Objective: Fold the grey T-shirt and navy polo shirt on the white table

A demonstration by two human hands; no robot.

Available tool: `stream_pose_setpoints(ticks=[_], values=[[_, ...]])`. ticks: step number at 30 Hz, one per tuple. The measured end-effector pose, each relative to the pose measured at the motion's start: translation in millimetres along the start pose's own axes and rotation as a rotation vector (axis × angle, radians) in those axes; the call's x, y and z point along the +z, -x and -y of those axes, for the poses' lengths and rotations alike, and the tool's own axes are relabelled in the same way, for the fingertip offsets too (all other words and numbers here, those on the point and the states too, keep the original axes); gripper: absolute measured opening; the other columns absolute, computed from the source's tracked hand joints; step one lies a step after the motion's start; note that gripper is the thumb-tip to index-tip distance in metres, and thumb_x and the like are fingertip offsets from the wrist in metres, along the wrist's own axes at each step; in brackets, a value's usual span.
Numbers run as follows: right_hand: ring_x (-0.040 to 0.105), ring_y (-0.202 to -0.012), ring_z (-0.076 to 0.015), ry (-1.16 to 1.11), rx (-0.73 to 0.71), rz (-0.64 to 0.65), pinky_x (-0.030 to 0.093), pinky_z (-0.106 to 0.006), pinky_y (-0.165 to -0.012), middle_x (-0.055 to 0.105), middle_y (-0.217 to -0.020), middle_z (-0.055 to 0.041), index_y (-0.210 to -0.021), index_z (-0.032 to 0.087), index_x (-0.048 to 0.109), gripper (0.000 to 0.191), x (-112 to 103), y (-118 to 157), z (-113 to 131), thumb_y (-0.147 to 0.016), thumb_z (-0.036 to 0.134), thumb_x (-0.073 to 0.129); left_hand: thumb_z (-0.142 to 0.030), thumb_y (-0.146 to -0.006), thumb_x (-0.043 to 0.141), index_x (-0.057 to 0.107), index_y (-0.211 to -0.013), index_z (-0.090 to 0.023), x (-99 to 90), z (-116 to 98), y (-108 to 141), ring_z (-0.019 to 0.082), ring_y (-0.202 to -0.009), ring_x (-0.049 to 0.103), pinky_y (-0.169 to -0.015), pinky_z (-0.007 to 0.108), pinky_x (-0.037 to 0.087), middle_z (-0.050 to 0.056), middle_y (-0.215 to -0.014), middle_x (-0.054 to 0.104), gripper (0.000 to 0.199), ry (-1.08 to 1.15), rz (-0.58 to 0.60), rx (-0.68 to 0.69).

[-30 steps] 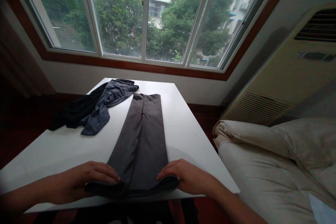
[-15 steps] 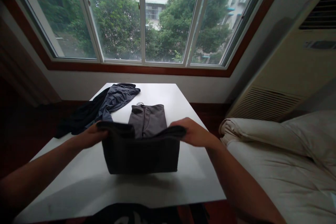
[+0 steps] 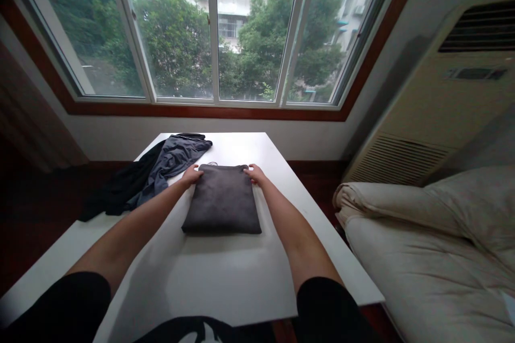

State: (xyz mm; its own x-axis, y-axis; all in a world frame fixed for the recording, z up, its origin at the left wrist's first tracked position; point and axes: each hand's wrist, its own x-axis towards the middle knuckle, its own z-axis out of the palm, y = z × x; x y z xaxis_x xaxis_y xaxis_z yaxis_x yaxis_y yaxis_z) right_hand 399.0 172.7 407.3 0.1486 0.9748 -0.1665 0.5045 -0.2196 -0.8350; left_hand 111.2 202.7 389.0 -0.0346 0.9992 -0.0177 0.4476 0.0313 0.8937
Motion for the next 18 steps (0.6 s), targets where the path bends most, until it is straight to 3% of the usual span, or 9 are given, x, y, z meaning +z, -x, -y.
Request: stream_pose_setpoints(ticks=[3, 6, 10, 13, 15, 18], values=[[0.061, -0.089, -0.0181, 0.086, -0.066, -0.063, 0.051, -0.03, -0.087, 0.068, -0.098, -0.0055, -0.13, 0.016, 0.063, 0.045, 7.1, -3.4, -13.1, -0.086, 0.024, 0.068, -0.019, -0.084, 0.071, 0.063, -0.13, -0.011, 7.3, 22.6, -9.0, 0.024, -0.093, 0.068, -0.085, 0.032, 0.052, 0.009, -0.097, 0.074, 0.048, -0.074, -0.025, 0.004], [0.06, -0.098, -0.0173, 0.166, -0.124, -0.135, 0.047, -0.028, -0.095, 0.067, -0.111, -0.0054, -0.141, 0.018, 0.057, 0.051, 7.5, -15.6, -13.6, -0.09, 0.021, 0.059, -0.018, -0.09, 0.062, 0.059, -0.138, -0.011, 12.5, 30.2, -26.0, 0.022, -0.099, 0.067, -0.09, 0.03, 0.05, 0.01, -0.104, 0.073, 0.048, -0.128, -0.055, 0.039], [0.059, -0.104, -0.0191, 0.28, -0.115, -0.176, 0.045, -0.03, -0.099, 0.065, -0.117, -0.0095, -0.141, 0.015, 0.055, 0.046, 8.1, -28.8, -10.8, -0.096, 0.021, 0.052, -0.019, -0.094, 0.055, 0.061, -0.136, -0.01, 18.6, 32.1, -40.9, 0.026, -0.112, 0.064, -0.1, 0.034, 0.046, 0.015, -0.116, 0.07, 0.043, -0.223, -0.1, 0.074], [0.053, -0.12, -0.0249, 0.368, -0.13, -0.195, 0.039, -0.036, -0.108, 0.06, -0.13, -0.017, -0.14, 0.01, 0.056, 0.043, 18.3, -29.5, -10.1, -0.099, 0.023, 0.052, -0.023, -0.094, 0.057, 0.062, -0.135, -0.011, 29.8, 33.1, -38.9, 0.034, -0.134, 0.05, -0.113, 0.044, 0.037, 0.022, -0.139, 0.058, 0.043, -0.309, -0.137, 0.112], [0.044, -0.133, -0.0267, 0.41, -0.201, -0.181, 0.032, -0.037, -0.116, 0.052, -0.143, -0.0176, -0.14, 0.012, 0.057, 0.042, 32.6, -28.4, -10.0, -0.1, 0.024, 0.054, -0.026, -0.095, 0.057, 0.061, -0.139, -0.014, 43.3, 33.5, -34.1, 0.035, -0.145, 0.038, -0.12, 0.048, 0.028, 0.021, -0.153, 0.047, 0.046, -0.404, -0.089, 0.236], [0.033, -0.145, -0.0258, 0.499, -0.375, -0.059, 0.021, -0.037, -0.124, 0.043, -0.156, -0.012, -0.143, 0.018, 0.058, 0.043, 60.6, -29.7, -13.6, -0.101, 0.028, 0.058, -0.029, -0.097, 0.054, 0.06, -0.142, -0.019, 67.8, 36.2, -29.2, 0.033, -0.151, 0.03, -0.125, 0.05, 0.018, 0.015, -0.161, 0.042, 0.046, -0.544, 0.093, 0.437]])
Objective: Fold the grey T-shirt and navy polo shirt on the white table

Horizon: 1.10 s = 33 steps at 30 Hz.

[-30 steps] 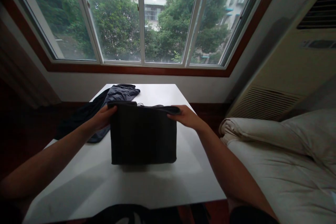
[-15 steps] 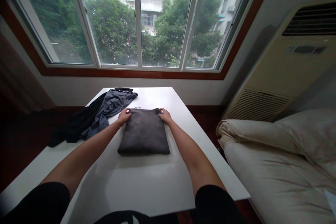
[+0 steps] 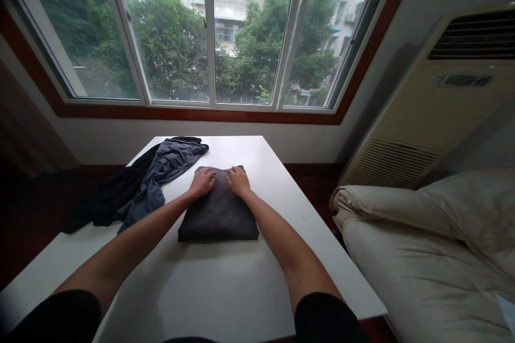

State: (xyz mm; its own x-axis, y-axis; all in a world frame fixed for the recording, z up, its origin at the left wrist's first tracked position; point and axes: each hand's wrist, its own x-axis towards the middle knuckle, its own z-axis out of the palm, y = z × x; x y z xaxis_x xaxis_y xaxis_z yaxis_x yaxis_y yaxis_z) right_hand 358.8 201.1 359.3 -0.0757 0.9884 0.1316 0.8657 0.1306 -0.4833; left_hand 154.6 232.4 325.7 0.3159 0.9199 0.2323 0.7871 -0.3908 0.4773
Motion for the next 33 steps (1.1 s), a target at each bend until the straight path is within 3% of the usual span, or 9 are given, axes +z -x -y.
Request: stream_pose_setpoints(ticks=[3, 6, 13, 17, 22, 25, 28, 31, 33], values=[[0.018, -0.154, -0.0304, 0.11, -0.087, 0.122, 0.012, -0.048, -0.126, 0.026, -0.167, -0.0136, -0.156, 0.017, 0.044, 0.054, 25.4, -2.6, -1.2, -0.107, 0.038, 0.05, -0.042, -0.1, 0.051, 0.053, -0.151, -0.022, 17.6, 1.1, -4.1, 0.035, -0.155, 0.023, -0.125, 0.056, 0.013, 0.015, -0.166, 0.035, 0.055, -0.058, 0.144, 0.063], [0.008, -0.157, -0.0337, 0.17, 0.0, 0.197, 0.004, -0.054, -0.126, 0.015, -0.17, -0.0167, -0.163, 0.015, 0.033, 0.068, 35.9, -5.3, -15.1, -0.109, 0.056, 0.04, -0.059, -0.102, 0.042, 0.043, -0.159, -0.02, 22.0, 17.6, -11.9, 0.038, -0.157, 0.018, -0.125, 0.059, 0.012, 0.017, -0.17, 0.027, 0.069, -0.119, 0.2, -0.035], [0.003, -0.159, -0.0293, 0.293, 0.29, 0.19, 0.002, -0.052, -0.127, 0.006, -0.172, -0.0153, -0.168, 0.018, 0.018, 0.08, 11.5, -7.0, -43.9, -0.106, 0.068, 0.026, -0.062, -0.102, 0.033, 0.039, -0.16, -0.018, 5.3, 45.4, -14.4, 0.04, -0.157, 0.018, -0.122, 0.065, 0.013, 0.02, -0.17, 0.024, 0.073, -0.184, 0.172, -0.193], [-0.001, -0.16, -0.0269, 0.37, 0.114, 0.128, 0.002, -0.048, -0.127, 0.005, -0.173, -0.0111, -0.168, 0.021, 0.022, 0.074, 13.6, -0.9, -36.3, -0.107, 0.063, 0.029, -0.06, -0.103, 0.038, 0.044, -0.158, -0.02, 5.3, 34.4, 3.8, 0.035, -0.159, 0.015, -0.126, 0.057, 0.013, 0.015, -0.171, 0.024, 0.069, -0.196, 0.147, -0.005], [0.015, -0.158, -0.0287, 0.304, -0.009, 0.216, 0.013, -0.047, -0.127, 0.021, -0.17, -0.0104, -0.163, 0.022, 0.036, 0.067, 14.6, 20.8, -31.5, -0.107, 0.059, 0.036, -0.063, -0.103, 0.037, 0.039, -0.161, -0.028, 1.4, 29.1, 35.1, 0.036, -0.158, 0.019, -0.125, 0.059, 0.015, 0.01, -0.171, 0.025, 0.068, -0.159, 0.284, 0.121], [0.03, -0.152, -0.0304, 0.221, 0.08, 0.145, 0.022, -0.047, -0.124, 0.037, -0.162, -0.0158, -0.156, 0.016, 0.047, 0.06, -5.7, 41.1, -43.3, -0.107, 0.05, 0.044, -0.058, -0.103, 0.041, 0.041, -0.16, -0.022, -13.8, 38.1, 56.5, 0.038, -0.156, 0.022, -0.123, 0.06, 0.018, 0.015, -0.17, 0.028, 0.067, -0.183, 0.205, 0.004], [0.05, -0.138, -0.0263, 0.168, 0.083, 0.116, 0.035, -0.039, -0.118, 0.056, -0.147, -0.0162, -0.146, 0.013, 0.057, 0.051, -34.1, 74.1, -61.3, -0.105, 0.04, 0.045, -0.047, -0.101, 0.048, 0.051, -0.152, -0.017, -34.9, 46.8, 86.9, 0.034, -0.144, 0.043, -0.119, 0.05, 0.031, 0.018, -0.156, 0.048, 0.059, -0.092, 0.08, -0.022], [0.069, -0.102, -0.0204, -0.081, 0.065, 0.16, 0.053, -0.033, -0.093, 0.071, -0.122, -0.0118, -0.14, 0.016, 0.061, 0.048, -60.3, 122.4, -77.2, -0.105, 0.043, 0.043, -0.043, -0.099, 0.048, 0.058, -0.143, -0.018, -56.3, 44.7, 127.7, 0.027, -0.11, 0.063, -0.102, 0.041, 0.047, 0.013, -0.123, 0.068, 0.052, 0.154, 0.087, -0.041], [0.066, -0.07, -0.0155, -0.386, 0.11, 0.309, 0.054, -0.029, -0.067, 0.073, -0.107, -0.0106, -0.139, 0.015, 0.061, 0.055, -74.2, 158.0, -82.5, -0.104, 0.053, 0.043, -0.045, -0.097, 0.051, 0.062, -0.138, -0.018, -70.1, 35.4, 155.2, 0.023, -0.092, 0.064, -0.09, 0.036, 0.05, 0.008, -0.106, 0.07, 0.051, 0.329, 0.182, -0.084]])
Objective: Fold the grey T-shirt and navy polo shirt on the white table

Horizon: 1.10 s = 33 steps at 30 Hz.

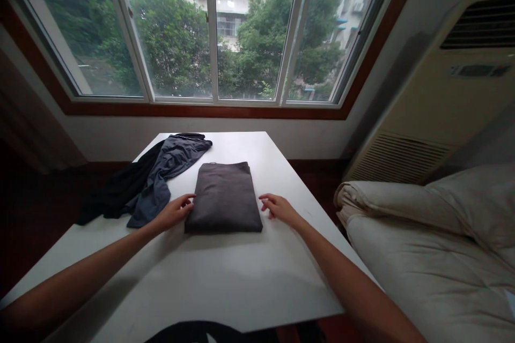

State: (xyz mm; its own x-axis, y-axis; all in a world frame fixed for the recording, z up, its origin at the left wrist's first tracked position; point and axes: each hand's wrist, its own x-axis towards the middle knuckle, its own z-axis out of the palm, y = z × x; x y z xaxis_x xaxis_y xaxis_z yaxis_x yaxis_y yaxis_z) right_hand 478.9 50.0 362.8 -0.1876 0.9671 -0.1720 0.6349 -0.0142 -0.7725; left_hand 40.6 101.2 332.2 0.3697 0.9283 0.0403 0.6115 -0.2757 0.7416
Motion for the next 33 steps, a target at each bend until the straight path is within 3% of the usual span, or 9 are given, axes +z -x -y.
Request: stream_pose_setpoints(ticks=[6, 9, 14, 17, 23, 26, 28, 31, 33], values=[[0.068, -0.075, -0.0146, -0.503, 0.07, 0.3, 0.047, -0.019, -0.052, 0.071, -0.105, -0.0115, -0.137, 0.015, 0.062, 0.064, 11.6, 73.0, 5.7, -0.091, 0.06, 0.068, -0.052, -0.088, 0.066, 0.073, -0.122, -0.018, -17.1, -34.2, 53.3, 0.017, -0.078, 0.058, -0.07, 0.027, 0.045, 0.004, -0.092, 0.068, 0.048, 0.423, 0.408, -0.143], [0.07, -0.076, -0.0163, -0.68, 0.116, 0.282, 0.047, -0.017, -0.05, 0.07, -0.092, -0.0086, -0.136, 0.016, 0.06, 0.064, 24.8, 77.1, 13.3, -0.091, 0.059, 0.071, -0.054, -0.087, 0.071, 0.072, -0.129, -0.019, -25.3, -39.3, 59.5, 0.014, -0.072, 0.055, -0.07, 0.026, 0.046, 0.004, -0.09, 0.065, 0.054, 0.601, 0.49, -0.196], [0.075, -0.096, -0.0246, -0.743, 0.107, 0.349, 0.057, -0.023, -0.058, 0.072, -0.107, -0.0137, -0.146, 0.019, 0.051, 0.07, 38.1, 65.2, 25.0, -0.091, 0.056, 0.073, -0.053, -0.085, 0.076, 0.066, -0.14, -0.02, -26.9, -47.8, 64.7, 0.013, -0.066, 0.048, -0.077, 0.032, 0.052, -0.002, -0.072, 0.053, 0.066, 0.784, 0.592, -0.306], [0.075, -0.093, -0.0254, -0.65, 0.131, 0.413, 0.057, -0.025, -0.061, 0.074, -0.094, -0.0131, -0.14, 0.015, 0.057, 0.07, 38.9, 60.0, 26.9, -0.088, 0.057, 0.075, -0.058, -0.082, 0.076, 0.072, -0.13, -0.018, -24.3, -47.1, 65.7, 0.011, -0.061, 0.039, -0.074, 0.032, 0.052, -0.004, -0.066, 0.045, 0.063, 0.748, 0.53, -0.364], [0.071, -0.08, -0.02, -0.499, 0.154, 0.314, 0.057, -0.031, -0.073, 0.072, -0.085, -0.0103, -0.106, 0.011, 0.071, 0.063, 27.2, 68.4, 12.6, -0.086, 0.071, 0.068, -0.073, -0.082, 0.062, 0.079, -0.109, -0.015, -25.5, -24.9, 70.3, 0.013, -0.056, 0.041, -0.057, 0.025, 0.041, -0.003, -0.059, 0.042, 0.066, 0.413, 0.48, -0.342], [0.067, -0.072, -0.0187, -0.338, 0.1, 0.229, 0.054, -0.031, -0.068, 0.07, -0.082, -0.0087, -0.099, 0.013, 0.073, 0.059, 21.1, 81.7, 8.2, -0.09, 0.071, 0.062, -0.067, -0.088, 0.056, 0.081, -0.097, -0.02, -31.4, -31.7, 78.8, 0.018, -0.067, 0.055, -0.064, 0.029, 0.046, 0.004, -0.079, 0.06, 0.054, 0.112, 0.404, -0.175], [0.065, -0.073, -0.0197, -0.17, 0.026, 0.072, 0.053, -0.033, -0.067, 0.069, -0.082, -0.0084, -0.096, 0.017, 0.074, 0.051, 23.5, 89.3, 15.1, -0.096, 0.065, 0.057, -0.058, -0.092, 0.056, 0.08, -0.09, -0.023, -33.9, -46.5, 82.6, 0.023, -0.083, 0.061, -0.078, 0.036, 0.05, 0.008, -0.094, 0.063, 0.043, -0.127, 0.236, -0.03], [0.067, -0.096, -0.0245, 0.053, -0.143, -0.167, 0.056, -0.038, -0.085, 0.071, -0.105, -0.0108, -0.103, 0.022, 0.075, 0.04, 45.4, 90.0, 41.5, -0.103, 0.054, 0.051, -0.047, -0.096, 0.056, 0.078, -0.095, -0.025, -24.6, -72.7, 78.3, 0.03, -0.104, 0.059, -0.094, 0.044, 0.049, 0.012, -0.107, 0.063, 0.031, -0.352, -0.001, 0.156], [0.059, -0.124, -0.0275, 0.181, -0.264, -0.232, 0.05, -0.045, -0.106, 0.063, -0.134, -0.0113, -0.124, 0.025, 0.072, 0.037, 70.5, 82.4, 62.7, -0.104, 0.048, 0.051, -0.042, -0.099, 0.055, 0.075, -0.113, -0.027, -7.3, -83.9, 69.8, 0.032, -0.122, 0.055, -0.106, 0.047, 0.046, 0.012, -0.128, 0.062, 0.028, -0.391, -0.015, 0.307]])
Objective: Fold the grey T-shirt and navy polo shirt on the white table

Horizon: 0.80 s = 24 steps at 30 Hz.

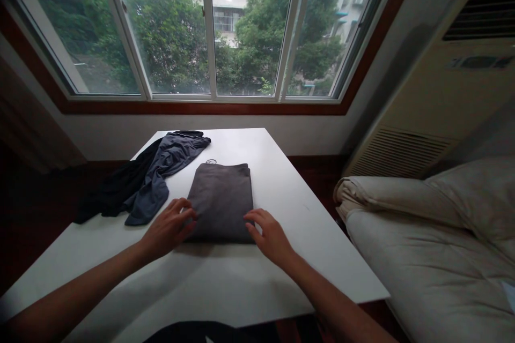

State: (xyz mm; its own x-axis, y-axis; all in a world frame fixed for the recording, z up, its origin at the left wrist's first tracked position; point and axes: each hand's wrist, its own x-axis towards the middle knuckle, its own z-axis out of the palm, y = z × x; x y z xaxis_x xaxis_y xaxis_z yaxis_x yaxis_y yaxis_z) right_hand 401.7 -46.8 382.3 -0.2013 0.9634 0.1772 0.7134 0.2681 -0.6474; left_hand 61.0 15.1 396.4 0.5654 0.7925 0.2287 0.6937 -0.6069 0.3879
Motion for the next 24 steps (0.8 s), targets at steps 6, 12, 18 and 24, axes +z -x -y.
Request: stream_pose_setpoints(ticks=[6, 12, 18, 24], values=[[0.015, -0.159, -0.0333, 0.346, -0.212, 0.254, 0.017, -0.057, -0.129, 0.017, -0.17, -0.0134, -0.165, 0.019, 0.031, 0.079, 52.6, -7.8, 23.0, -0.099, 0.05, 0.062, -0.063, -0.098, 0.054, 0.025, -0.167, -0.03, 48.3, 4.8, -7.7, 0.036, -0.158, 0.018, -0.128, 0.06, 0.011, 0.009, -0.173, 0.019, 0.082, -0.049, 0.235, 0.334], [0.014, -0.159, -0.0305, 0.371, -0.23, 0.292, 0.02, -0.053, -0.129, 0.012, -0.171, -0.0102, -0.166, 0.026, 0.03, 0.072, 32.3, 15.9, -3.4, -0.103, 0.047, 0.058, -0.058, -0.104, 0.047, 0.011, -0.169, -0.033, 39.6, 42.8, 26.3, 0.034, -0.16, 0.015, -0.129, 0.056, 0.015, 0.006, -0.174, 0.011, 0.078, -0.076, 0.276, 0.288], [0.017, -0.157, -0.0371, 0.402, -0.166, 0.204, 0.021, -0.059, -0.127, 0.017, -0.17, -0.0132, -0.161, 0.026, 0.042, 0.072, 38.5, 9.1, 5.1, -0.097, 0.049, 0.066, -0.058, -0.1, 0.055, 0.027, -0.166, -0.034, 39.4, 46.1, 29.5, 0.035, -0.159, 0.017, -0.129, 0.058, 0.016, 0.005, -0.173, 0.018, 0.076, -0.024, 0.21, 0.239], [0.014, -0.157, -0.0395, 0.405, -0.079, 0.137, 0.015, -0.066, -0.125, 0.017, -0.17, -0.0135, -0.16, 0.026, 0.044, 0.063, 61.2, -22.3, 24.5, -0.104, 0.055, 0.051, -0.045, -0.101, 0.055, 0.048, -0.157, -0.03, 37.2, 51.8, -14.4, 0.035, -0.158, 0.02, -0.128, 0.061, 0.015, 0.007, -0.172, 0.025, 0.058, -0.041, 0.072, 0.156]])
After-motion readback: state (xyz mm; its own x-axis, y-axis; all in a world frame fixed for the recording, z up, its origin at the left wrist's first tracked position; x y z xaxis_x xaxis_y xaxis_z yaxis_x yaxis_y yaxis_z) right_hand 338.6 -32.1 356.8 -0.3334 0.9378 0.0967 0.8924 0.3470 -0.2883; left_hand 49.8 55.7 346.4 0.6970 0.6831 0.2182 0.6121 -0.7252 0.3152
